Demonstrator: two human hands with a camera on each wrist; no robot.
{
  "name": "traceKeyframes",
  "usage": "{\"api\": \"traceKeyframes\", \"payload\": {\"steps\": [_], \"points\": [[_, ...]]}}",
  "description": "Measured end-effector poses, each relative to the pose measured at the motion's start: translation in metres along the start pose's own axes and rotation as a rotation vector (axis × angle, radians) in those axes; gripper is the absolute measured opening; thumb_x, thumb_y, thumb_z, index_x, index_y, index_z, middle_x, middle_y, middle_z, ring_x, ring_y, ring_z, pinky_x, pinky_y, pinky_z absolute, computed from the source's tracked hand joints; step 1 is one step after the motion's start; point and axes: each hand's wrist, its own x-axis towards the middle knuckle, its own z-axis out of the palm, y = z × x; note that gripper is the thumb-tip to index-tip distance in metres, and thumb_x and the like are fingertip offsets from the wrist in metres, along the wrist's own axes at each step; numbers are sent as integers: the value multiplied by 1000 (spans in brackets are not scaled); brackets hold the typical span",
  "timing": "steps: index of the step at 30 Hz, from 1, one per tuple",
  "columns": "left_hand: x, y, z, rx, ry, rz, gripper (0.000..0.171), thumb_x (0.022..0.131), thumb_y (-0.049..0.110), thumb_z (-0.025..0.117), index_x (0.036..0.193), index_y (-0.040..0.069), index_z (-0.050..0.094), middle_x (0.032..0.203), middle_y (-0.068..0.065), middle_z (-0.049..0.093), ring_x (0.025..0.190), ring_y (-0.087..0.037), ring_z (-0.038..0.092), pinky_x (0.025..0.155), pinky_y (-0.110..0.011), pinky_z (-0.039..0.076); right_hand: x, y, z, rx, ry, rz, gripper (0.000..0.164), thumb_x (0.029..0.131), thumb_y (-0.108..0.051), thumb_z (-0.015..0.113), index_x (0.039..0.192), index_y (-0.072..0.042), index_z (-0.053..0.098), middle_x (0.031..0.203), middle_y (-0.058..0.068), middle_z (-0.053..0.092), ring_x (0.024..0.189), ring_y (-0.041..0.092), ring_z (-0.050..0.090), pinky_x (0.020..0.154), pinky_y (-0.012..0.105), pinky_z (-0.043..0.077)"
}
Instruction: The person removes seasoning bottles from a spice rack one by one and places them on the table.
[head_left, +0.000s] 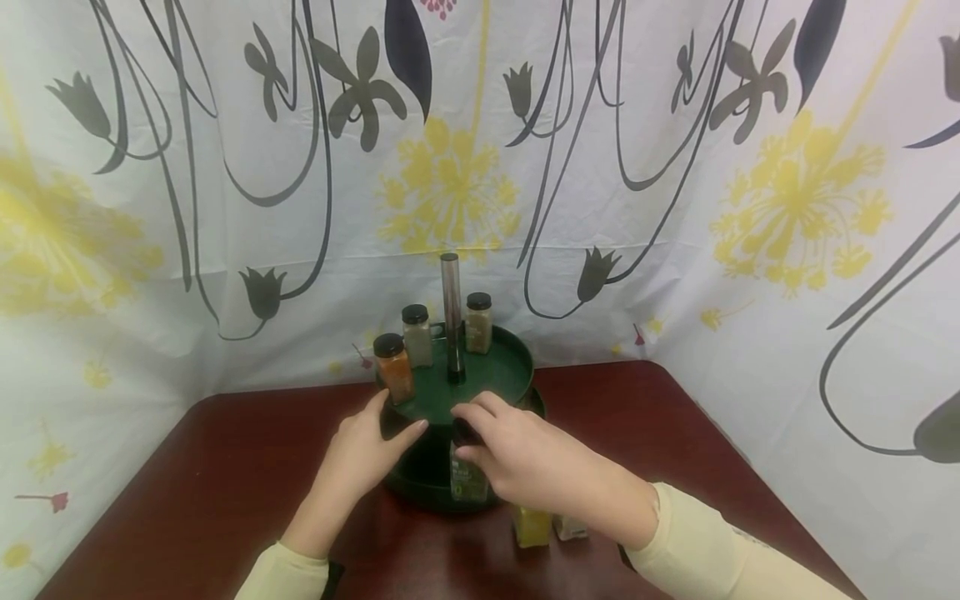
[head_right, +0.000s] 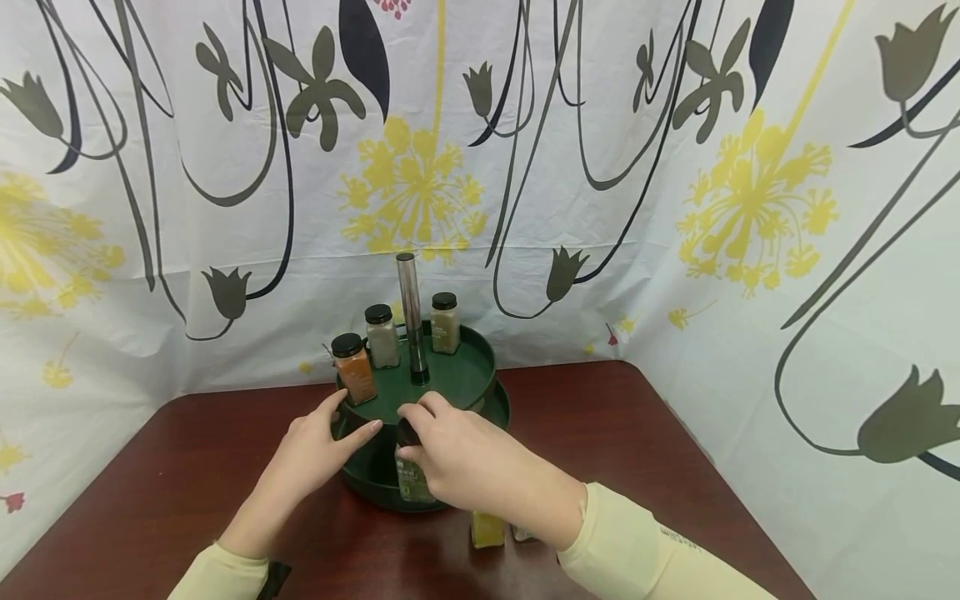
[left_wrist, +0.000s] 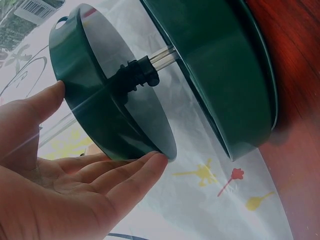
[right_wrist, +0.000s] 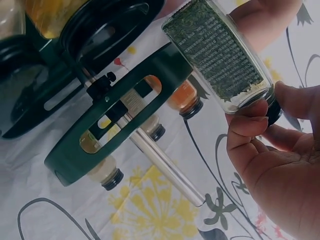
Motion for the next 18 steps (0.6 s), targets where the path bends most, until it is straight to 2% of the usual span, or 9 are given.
{"api": "traceKeyframes", "payload": {"steps": [18], "points": [[1, 1, -1, 5, 0, 5, 94, 85, 66, 57, 149, 3, 31, 144, -24, 41, 123, -41, 47, 92, -60, 44, -5, 1, 8, 28, -25, 6, 42, 99, -31, 56, 134, -8, 50, 119, -1, 51, 70, -1, 54, 64, 16, 51]]}}
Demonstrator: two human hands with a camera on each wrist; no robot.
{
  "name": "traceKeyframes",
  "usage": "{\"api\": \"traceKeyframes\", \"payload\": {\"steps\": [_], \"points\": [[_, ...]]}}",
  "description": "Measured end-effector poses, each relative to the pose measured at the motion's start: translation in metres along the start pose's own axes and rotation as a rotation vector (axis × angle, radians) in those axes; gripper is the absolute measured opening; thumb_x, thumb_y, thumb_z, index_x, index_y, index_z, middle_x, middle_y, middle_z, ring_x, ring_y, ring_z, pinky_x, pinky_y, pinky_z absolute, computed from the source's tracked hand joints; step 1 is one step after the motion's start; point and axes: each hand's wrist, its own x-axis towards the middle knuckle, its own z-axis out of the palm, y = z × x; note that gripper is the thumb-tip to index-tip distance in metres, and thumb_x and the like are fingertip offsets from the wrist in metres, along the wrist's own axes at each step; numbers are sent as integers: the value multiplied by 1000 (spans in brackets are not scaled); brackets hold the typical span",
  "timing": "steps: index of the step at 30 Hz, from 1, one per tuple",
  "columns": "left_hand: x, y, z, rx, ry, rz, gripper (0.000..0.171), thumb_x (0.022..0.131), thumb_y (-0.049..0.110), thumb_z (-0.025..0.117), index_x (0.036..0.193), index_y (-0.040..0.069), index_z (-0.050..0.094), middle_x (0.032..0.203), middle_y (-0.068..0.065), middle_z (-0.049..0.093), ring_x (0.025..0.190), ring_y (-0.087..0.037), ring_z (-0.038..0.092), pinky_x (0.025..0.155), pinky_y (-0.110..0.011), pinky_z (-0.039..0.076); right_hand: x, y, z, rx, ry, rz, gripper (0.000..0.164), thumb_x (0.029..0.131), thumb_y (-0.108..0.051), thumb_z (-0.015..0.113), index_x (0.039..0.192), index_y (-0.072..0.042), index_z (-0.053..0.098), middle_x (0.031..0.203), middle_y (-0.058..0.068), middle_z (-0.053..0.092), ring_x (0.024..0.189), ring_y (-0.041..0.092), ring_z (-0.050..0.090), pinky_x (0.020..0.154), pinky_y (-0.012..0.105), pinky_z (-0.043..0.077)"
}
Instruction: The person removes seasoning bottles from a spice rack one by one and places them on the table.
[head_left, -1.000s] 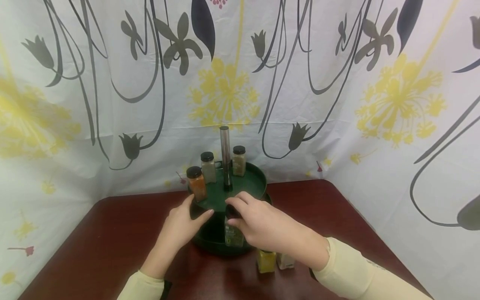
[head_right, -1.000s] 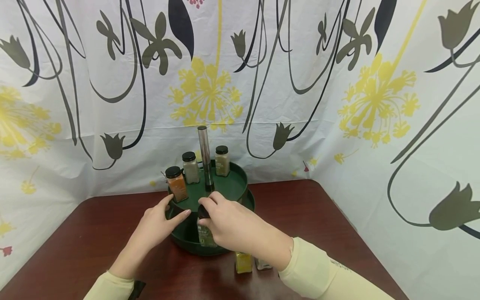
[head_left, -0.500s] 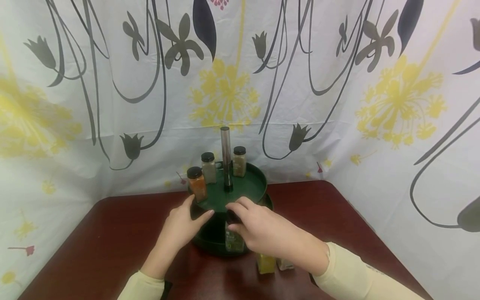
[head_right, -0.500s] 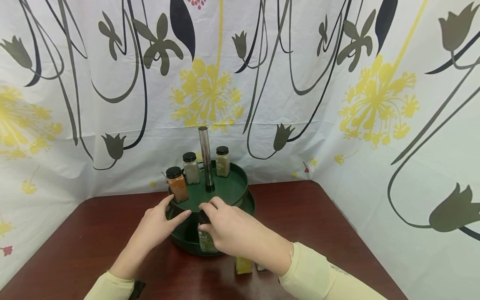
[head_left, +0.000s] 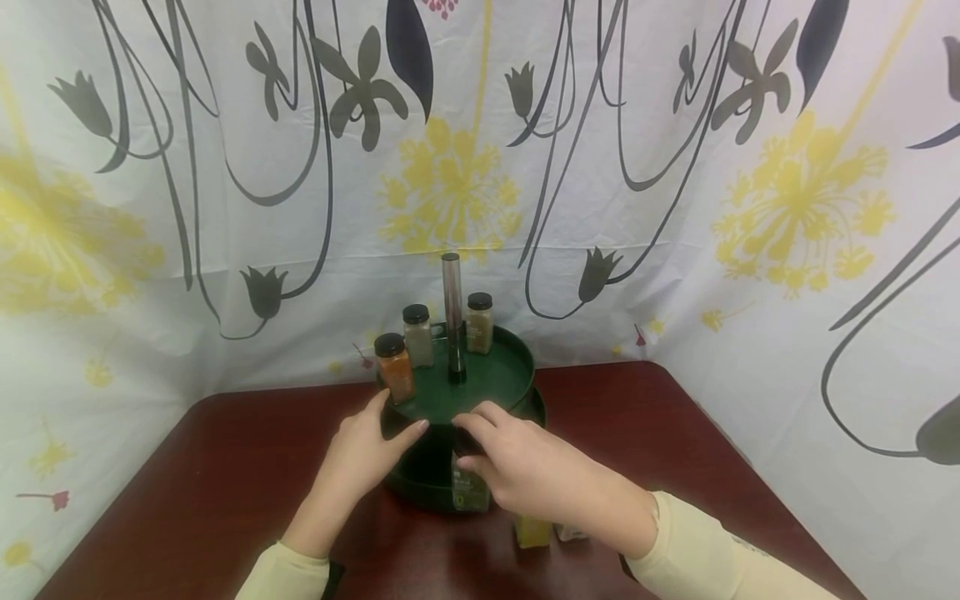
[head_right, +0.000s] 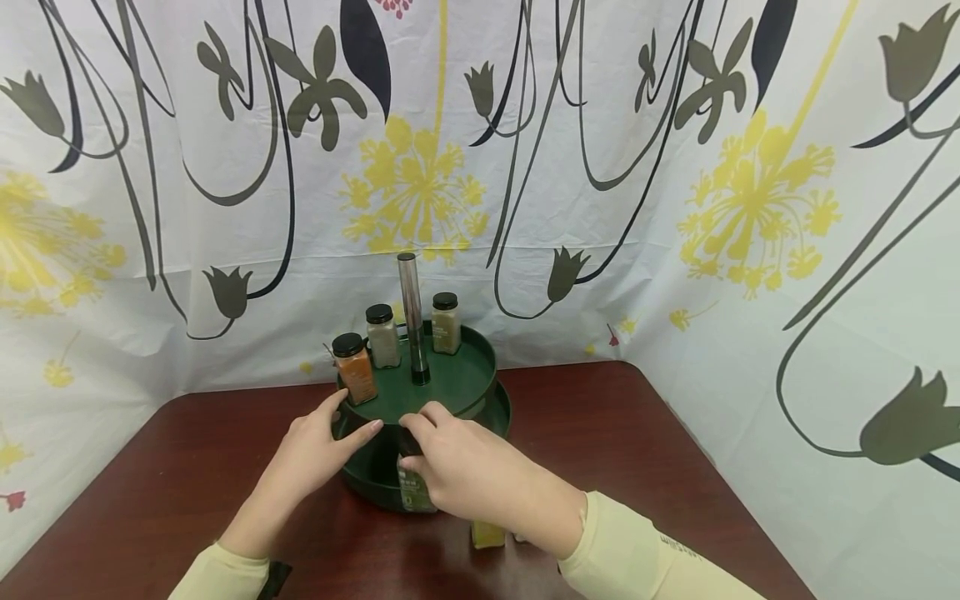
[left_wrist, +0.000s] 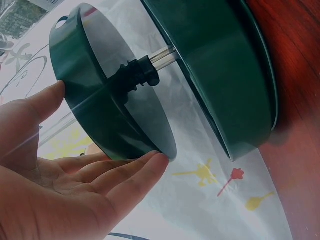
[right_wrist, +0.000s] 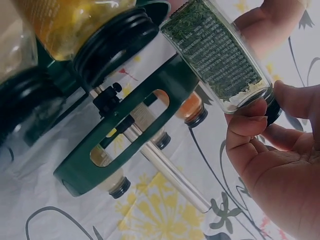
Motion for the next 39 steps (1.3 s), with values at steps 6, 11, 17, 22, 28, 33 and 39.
{"api": "traceKeyframes", "payload": {"steps": [6, 11, 17, 22, 28, 33, 39], "points": [[0, 0, 0, 6, -1, 2, 94, 85, 67, 56, 149, 3, 31, 144, -24, 41, 122, -41, 47, 91, -60, 44, -1, 1, 4, 17, -13, 8, 42, 98, -30, 57, 133, -7, 51, 116, -1, 52, 73, 0, 55, 67, 17, 52], [-1, 1, 0, 5, -1, 1, 93, 85, 65, 57, 149, 3, 31, 144, -24, 42, 122, -40, 48, 91, -60, 45, -2, 3, 8, 35, -28, 14, 43, 98, -31, 57, 133, -7, 51, 116, -1, 52, 72, -1, 54, 65, 16, 50], [-1, 1, -1, 3, -3, -4, 100, 81, 73, 54, 149, 4, 32, 144, -23, 42, 122, -39, 48, 91, -60, 45, -4, 4, 11, 26, -20, 16, 42, 98, -31, 57, 132, -7, 52, 116, -1, 53, 73, -1, 55, 67, 17, 52], [-1, 1, -1, -1, 0, -7, 95, 83, 68, 57, 149, 4, 33, 144, -22, 42, 122, -39, 48, 92, -60, 45, -6, 5, 12, 16, -23, 14, 42, 99, -32, 56, 133, -7, 51, 118, -1, 53, 77, -1, 56, 69, 18, 53], [-1, 2, -1, 1, -2, -8, 95, 83, 68, 57, 149, 4, 33, 144, -22, 42, 123, -39, 47, 92, -60, 44, -7, 7, 15, 5, -19, 9, 43, 99, -32, 55, 134, -8, 51, 119, 0, 53, 78, 0, 56, 71, 20, 53], [0, 0, -1, -3, -1, -7, 97, 82, 70, 57, 149, 5, 33, 144, -22, 43, 123, -39, 47, 93, -60, 44, -7, 8, 16, 12, -23, 10, 43, 99, -32, 55, 134, -8, 51, 119, 0, 53, 80, 0, 57, 71, 20, 53], [0, -1, 0, -8, 3, -6, 96, 81, 70, 58, 148, 5, 34, 144, -21, 43, 122, -38, 48, 92, -59, 45, -8, 8, 17, 18, -18, 7, 43, 98, -31, 57, 133, -6, 52, 118, 0, 53, 81, 2, 58, 72, 21, 54]]}}
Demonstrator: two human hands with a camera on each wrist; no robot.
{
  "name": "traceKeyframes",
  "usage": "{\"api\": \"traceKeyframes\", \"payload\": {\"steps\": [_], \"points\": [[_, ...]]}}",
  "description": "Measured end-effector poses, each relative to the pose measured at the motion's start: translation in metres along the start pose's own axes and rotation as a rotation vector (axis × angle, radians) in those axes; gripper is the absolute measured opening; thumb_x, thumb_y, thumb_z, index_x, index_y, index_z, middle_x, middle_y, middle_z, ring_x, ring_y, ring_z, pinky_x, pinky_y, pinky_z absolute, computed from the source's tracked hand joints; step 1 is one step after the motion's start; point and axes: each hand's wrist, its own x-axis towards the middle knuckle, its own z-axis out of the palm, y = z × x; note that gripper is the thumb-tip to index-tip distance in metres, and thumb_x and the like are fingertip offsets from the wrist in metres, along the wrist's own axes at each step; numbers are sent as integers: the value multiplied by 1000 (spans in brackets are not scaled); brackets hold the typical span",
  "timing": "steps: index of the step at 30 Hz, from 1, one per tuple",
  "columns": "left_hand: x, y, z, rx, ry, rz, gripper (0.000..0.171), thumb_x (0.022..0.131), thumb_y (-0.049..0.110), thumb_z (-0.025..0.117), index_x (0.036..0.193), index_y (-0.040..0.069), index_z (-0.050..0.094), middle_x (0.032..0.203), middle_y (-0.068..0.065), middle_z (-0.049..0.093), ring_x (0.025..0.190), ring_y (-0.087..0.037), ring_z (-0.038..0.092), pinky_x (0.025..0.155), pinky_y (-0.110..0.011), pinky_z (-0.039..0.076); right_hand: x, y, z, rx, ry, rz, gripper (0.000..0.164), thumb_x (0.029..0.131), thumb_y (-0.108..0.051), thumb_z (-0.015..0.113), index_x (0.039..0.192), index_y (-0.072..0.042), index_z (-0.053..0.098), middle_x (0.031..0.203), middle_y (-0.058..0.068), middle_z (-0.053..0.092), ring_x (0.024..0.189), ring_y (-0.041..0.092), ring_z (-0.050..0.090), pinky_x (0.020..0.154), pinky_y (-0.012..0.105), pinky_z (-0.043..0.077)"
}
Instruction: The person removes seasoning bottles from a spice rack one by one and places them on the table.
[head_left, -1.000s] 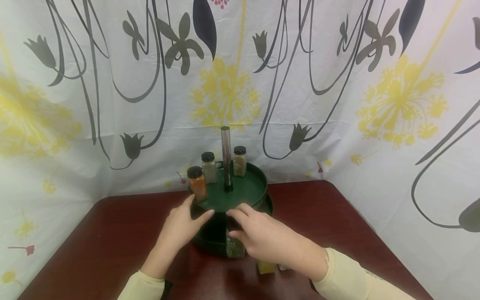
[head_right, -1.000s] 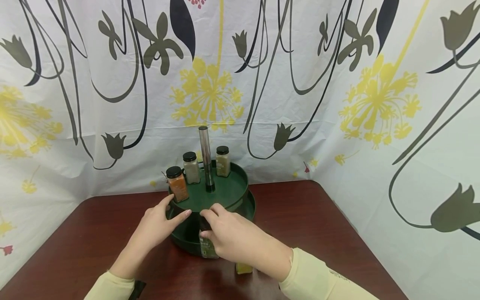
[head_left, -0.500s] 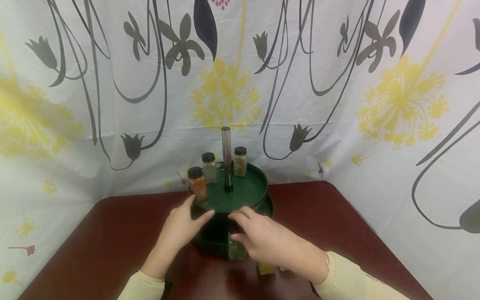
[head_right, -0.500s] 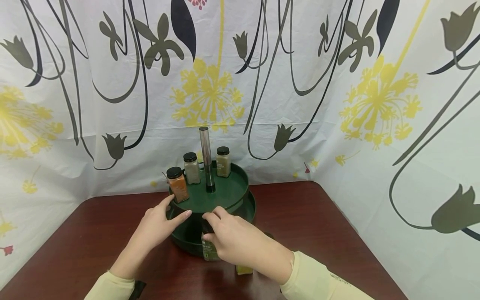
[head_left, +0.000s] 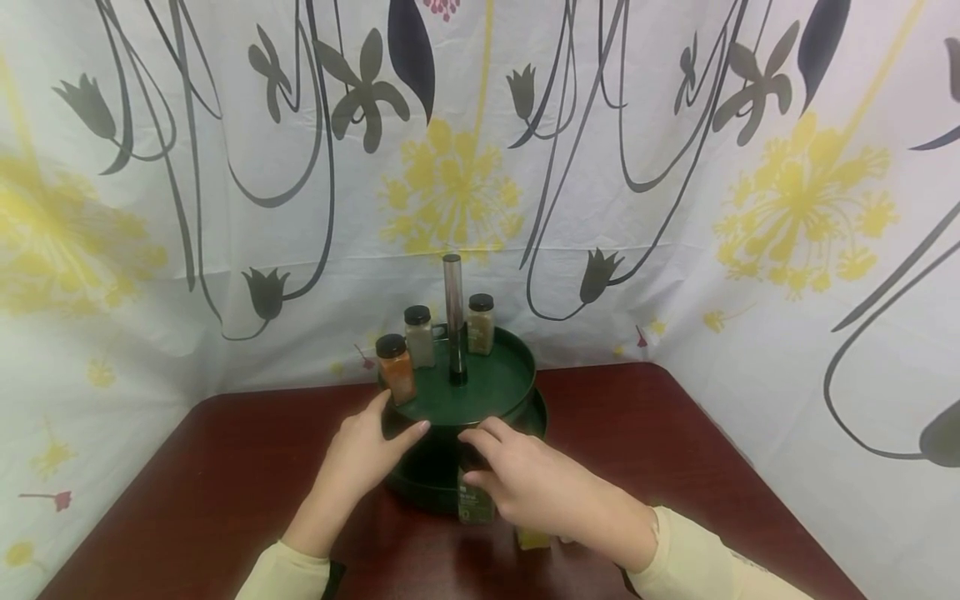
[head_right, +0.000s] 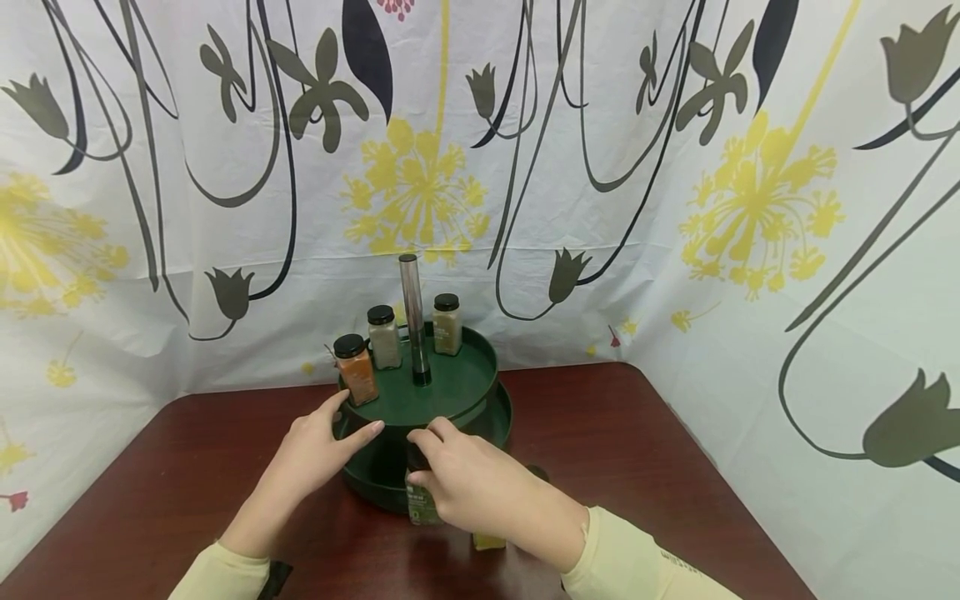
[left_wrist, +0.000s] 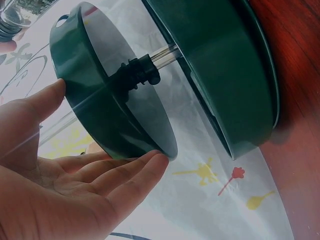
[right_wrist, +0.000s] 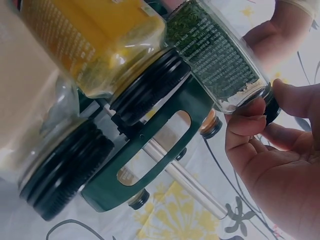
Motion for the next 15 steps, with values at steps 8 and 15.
{"api": "traceKeyframes", "payload": {"steps": [8, 15], "points": [[0, 0, 0, 3, -7, 0, 96, 82, 69, 58, 149, 6, 33, 144, -21, 43, 122, -38, 48, 92, -59, 45, -2, 2, 4, 1, -14, 18, 42, 98, -32, 56, 133, -7, 52, 119, 0, 53, 84, 2, 58, 74, 23, 54], [1, 1, -1, 16, -5, -4, 96, 81, 69, 58, 148, 5, 34, 142, -22, 45, 120, -38, 51, 91, -58, 46, -4, 4, 9, 15, -19, 15, 42, 98, -31, 57, 132, -7, 52, 121, 1, 53, 85, 2, 58, 72, 22, 54]]}}
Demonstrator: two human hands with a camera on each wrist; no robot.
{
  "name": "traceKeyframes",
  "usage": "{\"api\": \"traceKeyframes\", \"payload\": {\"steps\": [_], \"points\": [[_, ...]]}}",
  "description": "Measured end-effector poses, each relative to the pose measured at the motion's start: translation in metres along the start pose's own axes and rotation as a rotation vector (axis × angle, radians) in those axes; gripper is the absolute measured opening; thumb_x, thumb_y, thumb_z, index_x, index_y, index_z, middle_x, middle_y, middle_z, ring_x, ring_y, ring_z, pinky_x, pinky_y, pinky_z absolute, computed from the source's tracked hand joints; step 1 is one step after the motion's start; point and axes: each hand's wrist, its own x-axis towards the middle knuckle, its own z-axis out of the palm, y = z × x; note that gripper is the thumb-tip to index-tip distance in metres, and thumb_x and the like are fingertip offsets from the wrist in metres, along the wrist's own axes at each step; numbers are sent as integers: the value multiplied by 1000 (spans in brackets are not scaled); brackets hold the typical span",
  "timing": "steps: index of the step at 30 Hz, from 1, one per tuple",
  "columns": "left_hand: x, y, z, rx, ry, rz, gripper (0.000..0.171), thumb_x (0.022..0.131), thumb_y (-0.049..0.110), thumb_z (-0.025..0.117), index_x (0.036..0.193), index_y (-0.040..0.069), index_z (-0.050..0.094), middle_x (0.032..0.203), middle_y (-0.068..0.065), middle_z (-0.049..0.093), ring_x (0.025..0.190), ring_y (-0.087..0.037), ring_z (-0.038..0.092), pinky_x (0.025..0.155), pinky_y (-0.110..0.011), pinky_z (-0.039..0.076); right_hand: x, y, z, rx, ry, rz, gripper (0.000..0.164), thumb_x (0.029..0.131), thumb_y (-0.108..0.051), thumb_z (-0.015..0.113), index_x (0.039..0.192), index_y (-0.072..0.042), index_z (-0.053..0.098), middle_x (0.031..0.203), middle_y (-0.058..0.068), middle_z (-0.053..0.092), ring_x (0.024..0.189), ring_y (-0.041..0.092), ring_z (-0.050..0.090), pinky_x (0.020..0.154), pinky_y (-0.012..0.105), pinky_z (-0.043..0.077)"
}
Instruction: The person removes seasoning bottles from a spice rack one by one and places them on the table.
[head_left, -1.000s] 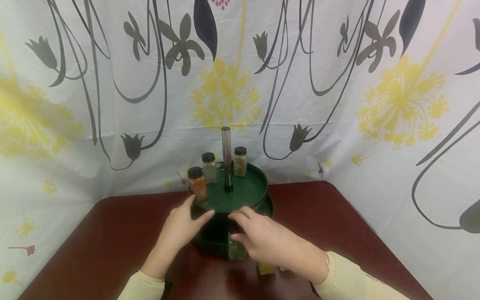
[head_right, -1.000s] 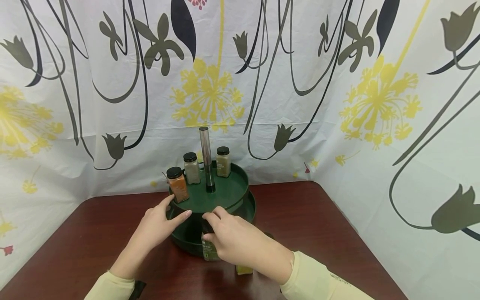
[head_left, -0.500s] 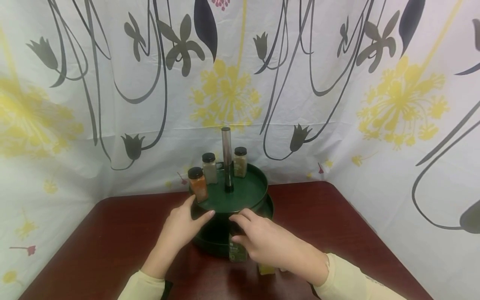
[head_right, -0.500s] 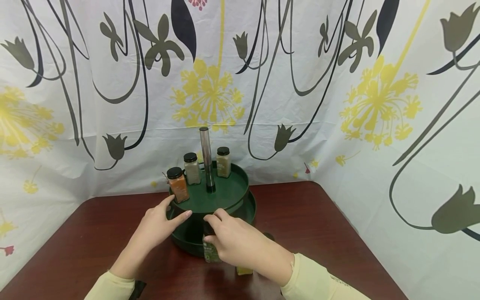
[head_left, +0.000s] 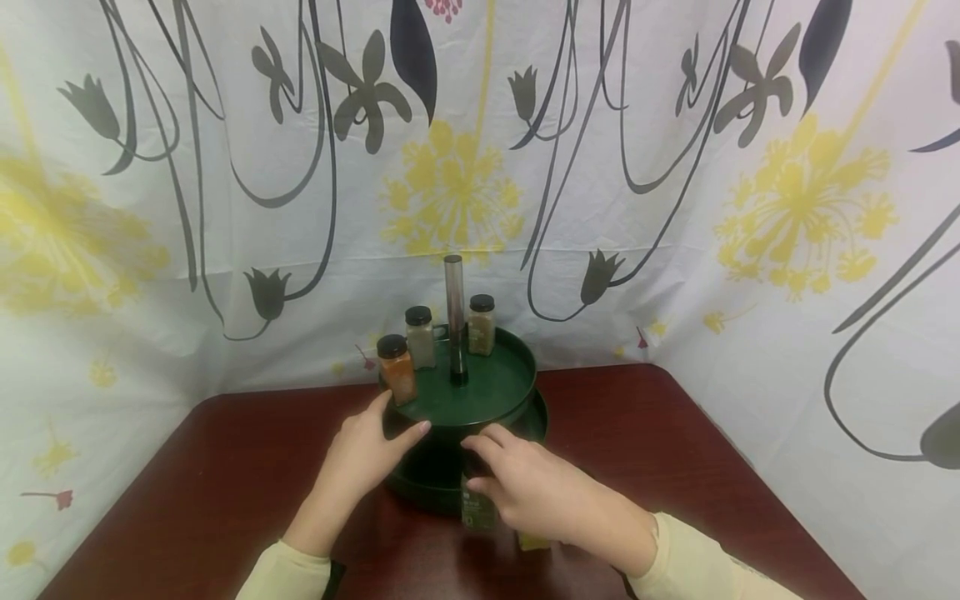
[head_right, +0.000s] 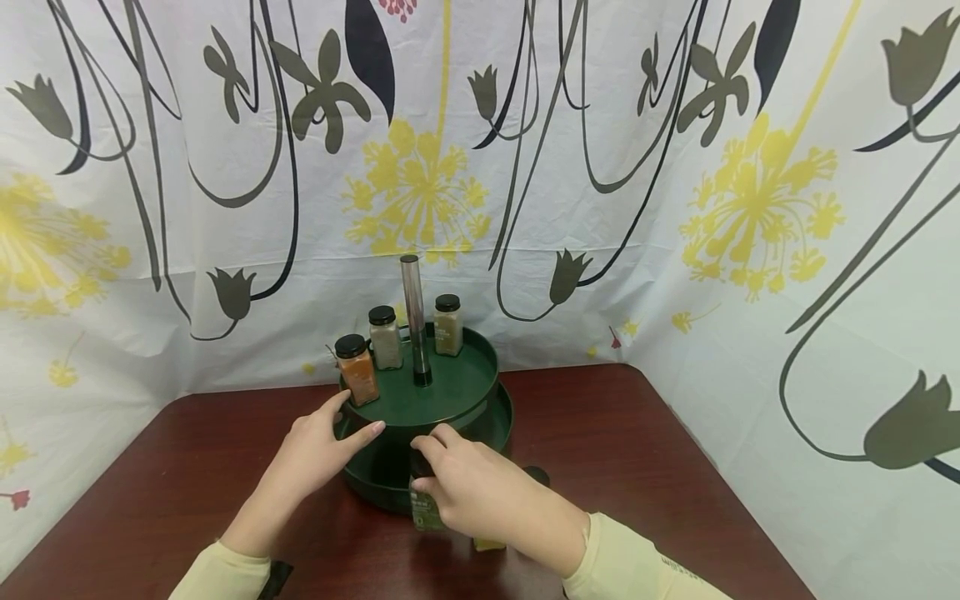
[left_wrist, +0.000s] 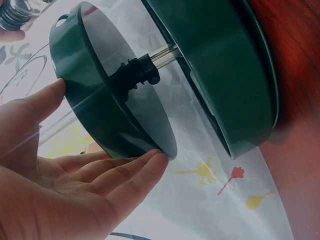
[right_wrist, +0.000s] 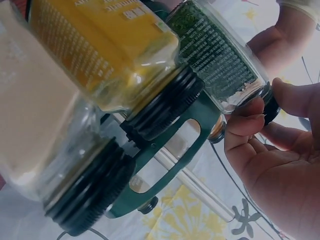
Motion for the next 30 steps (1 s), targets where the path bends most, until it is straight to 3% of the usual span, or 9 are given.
{"api": "traceKeyframes", "payload": {"steps": [19, 30], "points": [[-1, -1, 1, -5, -3, -5, 96, 81, 69, 58, 149, 5, 34, 143, -22, 45, 121, -38, 50, 91, -59, 46, -5, 5, 10, 53, -41, 5, 40, 98, -29, 57, 132, -8, 51, 113, -3, 53, 76, -2, 54, 65, 16, 50], [0, -1, 1, -2, 4, 1, 96, 81, 70, 58, 148, 6, 35, 142, -21, 46, 120, -37, 50, 91, -58, 46, -6, 8, 18, 56, -63, 23, 41, 98, -30, 58, 132, -9, 51, 119, -2, 53, 89, 0, 57, 72, 19, 53]]}}
